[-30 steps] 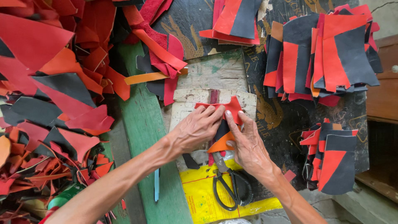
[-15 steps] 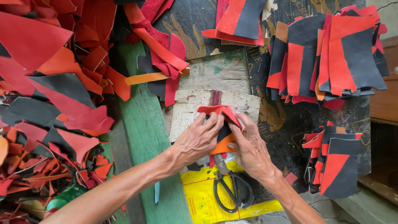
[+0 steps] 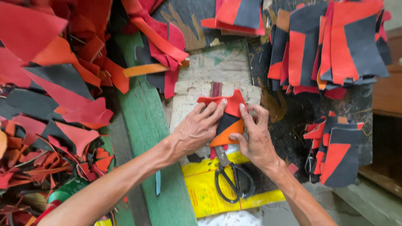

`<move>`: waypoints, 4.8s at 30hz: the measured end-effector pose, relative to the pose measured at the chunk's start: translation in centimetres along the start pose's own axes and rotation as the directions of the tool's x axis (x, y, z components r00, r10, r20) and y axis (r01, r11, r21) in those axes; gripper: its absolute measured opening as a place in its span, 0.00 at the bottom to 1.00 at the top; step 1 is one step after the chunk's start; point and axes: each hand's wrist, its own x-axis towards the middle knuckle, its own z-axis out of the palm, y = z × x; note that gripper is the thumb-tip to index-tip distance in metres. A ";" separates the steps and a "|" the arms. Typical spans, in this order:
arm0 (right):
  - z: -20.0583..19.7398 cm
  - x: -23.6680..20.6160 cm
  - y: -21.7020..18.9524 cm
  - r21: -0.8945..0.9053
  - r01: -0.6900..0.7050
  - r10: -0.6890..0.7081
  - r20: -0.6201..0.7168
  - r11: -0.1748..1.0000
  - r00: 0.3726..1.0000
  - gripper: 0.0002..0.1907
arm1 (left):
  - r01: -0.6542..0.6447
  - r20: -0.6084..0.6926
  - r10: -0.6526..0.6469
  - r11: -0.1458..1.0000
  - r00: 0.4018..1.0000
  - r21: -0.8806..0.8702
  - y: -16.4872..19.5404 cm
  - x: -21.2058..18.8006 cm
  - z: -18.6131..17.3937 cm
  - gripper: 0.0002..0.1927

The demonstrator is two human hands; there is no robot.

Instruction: The person picks red, black and orange cut foam pieces from a large pile on the workbench, matches pieces into pairs, and stacks the matched pieces into piles at the side. They occasionally use a small blue hand tool on pieces laid on the board and handle a glue bottle nearby.

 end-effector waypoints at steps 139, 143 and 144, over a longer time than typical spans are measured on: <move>4.0 -9.3 -8.3 0.907 -0.070 0.288 -0.058 0.416 0.956 0.23 | 0.028 -0.077 -0.941 0.091 0.329 -0.995 17.3 -9.5 -1.0 0.17; 3.8 -10.7 -8.6 0.862 0.043 0.142 -0.133 0.506 0.981 0.24 | 0.043 -0.041 -0.942 0.058 0.334 -0.997 17.2 -10.2 -0.6 0.17; 3.8 -10.9 -8.6 0.847 0.048 0.119 -0.130 0.530 0.984 0.23 | 0.037 -0.042 -0.939 0.058 0.341 -0.998 17.3 -10.3 -0.7 0.17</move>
